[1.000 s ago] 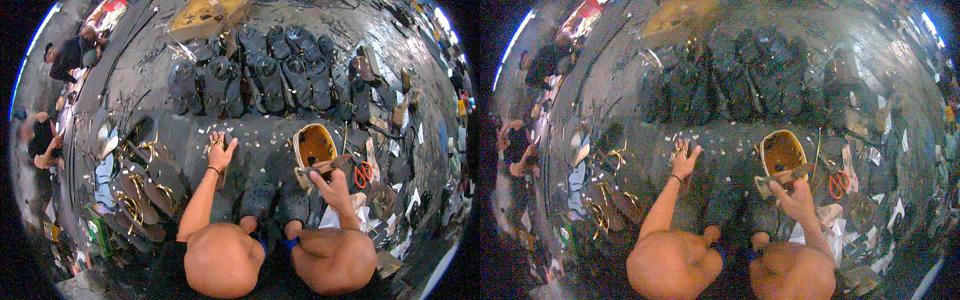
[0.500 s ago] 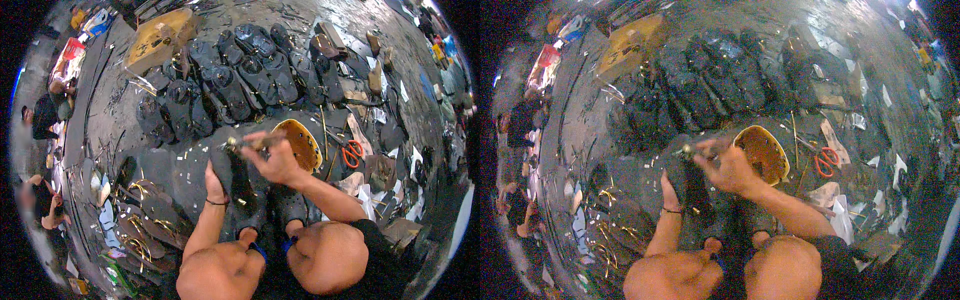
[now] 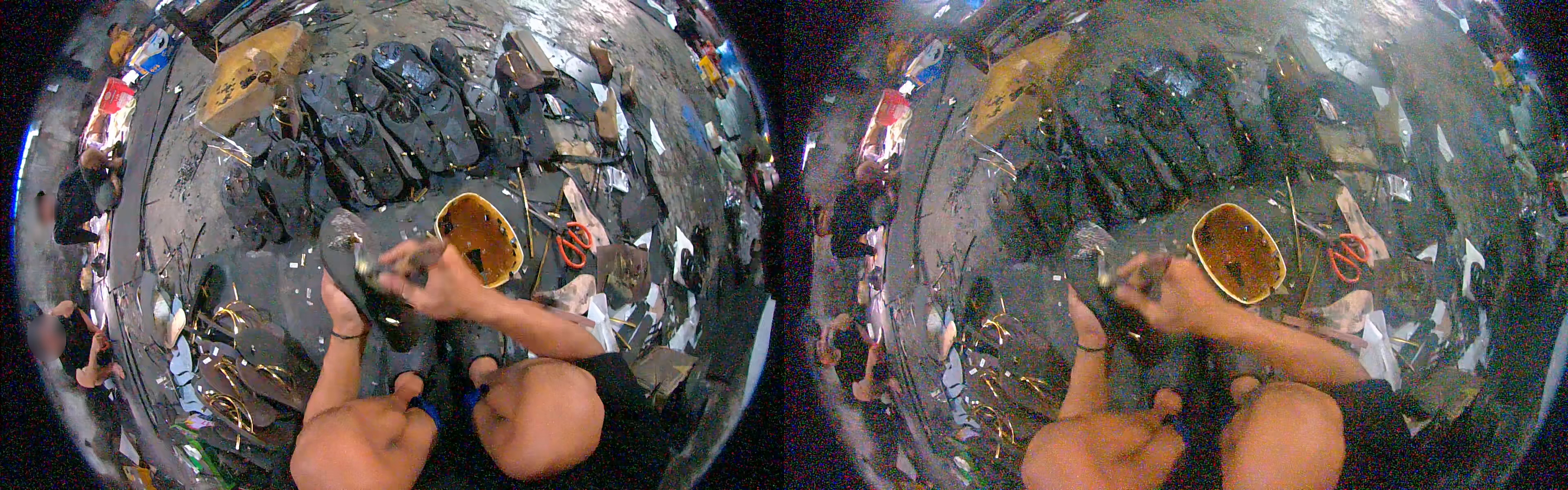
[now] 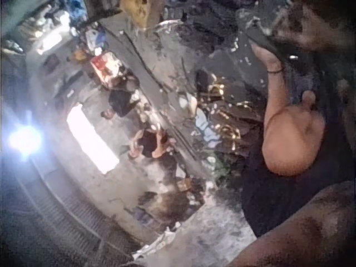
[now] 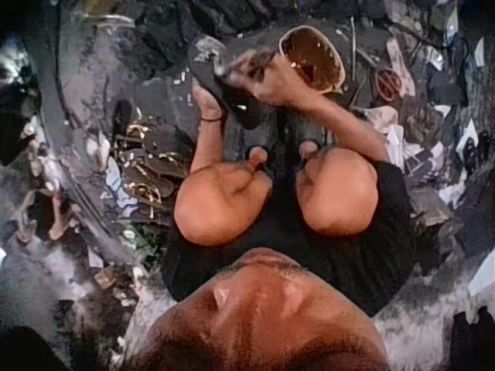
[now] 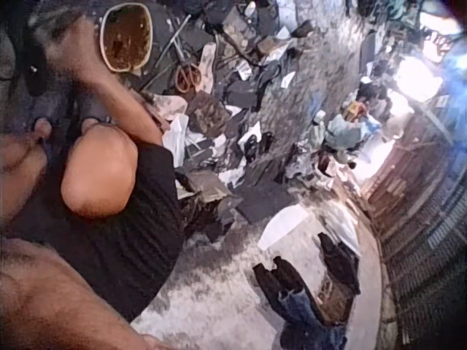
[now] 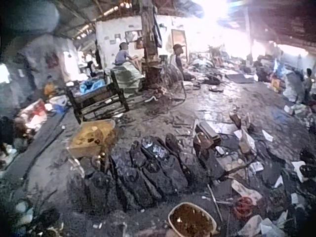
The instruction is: The person sits on the floor and repeatedly rubs the soles of black sandals with a small block, occasionally dipping the block into a yellow container. They handle multiple sandals one at a time, turning them over and placing them back on the floor.
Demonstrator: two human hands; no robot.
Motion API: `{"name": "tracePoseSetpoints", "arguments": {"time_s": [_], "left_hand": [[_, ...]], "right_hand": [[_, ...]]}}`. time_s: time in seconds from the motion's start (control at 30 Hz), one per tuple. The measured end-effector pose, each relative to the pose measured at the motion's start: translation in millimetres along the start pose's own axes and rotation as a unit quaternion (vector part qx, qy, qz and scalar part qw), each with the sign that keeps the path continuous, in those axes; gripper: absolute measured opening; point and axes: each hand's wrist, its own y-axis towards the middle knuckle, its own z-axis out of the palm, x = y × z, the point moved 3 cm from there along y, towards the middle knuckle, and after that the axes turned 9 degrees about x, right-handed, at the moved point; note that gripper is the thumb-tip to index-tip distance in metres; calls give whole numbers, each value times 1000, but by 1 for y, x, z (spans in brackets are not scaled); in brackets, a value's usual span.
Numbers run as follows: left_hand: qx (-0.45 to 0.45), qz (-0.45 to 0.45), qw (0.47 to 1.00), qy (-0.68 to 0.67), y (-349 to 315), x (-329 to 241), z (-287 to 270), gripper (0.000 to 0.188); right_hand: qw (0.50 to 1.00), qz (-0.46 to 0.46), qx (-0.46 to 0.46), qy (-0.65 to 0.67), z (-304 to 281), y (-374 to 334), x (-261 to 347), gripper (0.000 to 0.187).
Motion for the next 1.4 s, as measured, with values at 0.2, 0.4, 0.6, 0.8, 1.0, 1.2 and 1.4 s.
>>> {"name": "tracePoseSetpoints", "arguments": {"time_s": [0.2,0.4,0.6,0.8,1.0,1.2,1.4], "left_hand": [[-40,-27,998,-49,-8,11,8,40],[-37,48,987,148,-8,21,10,39],[107,-169,975,-95,-29,7,-3,71],[78,-282,900,-323,-94,13,17,84],[74,-140,979,-128,-14,-19,34,78],[-13,-33,992,-118,17,-30,37,66],[-65,-122,982,-127,11,-9,32,67]], "right_hand": [[961,-132,-171,-170,-19,24,-3,13],[962,-133,-194,-141,-23,22,2,18],[942,111,-88,304,3,-4,-27,26],[896,165,-161,379,-38,-3,-56,28],[994,1,-40,-100,11,6,-18,28],[982,38,-128,-131,-23,16,-30,17],[999,-11,40,30,23,0,34,18]]}}
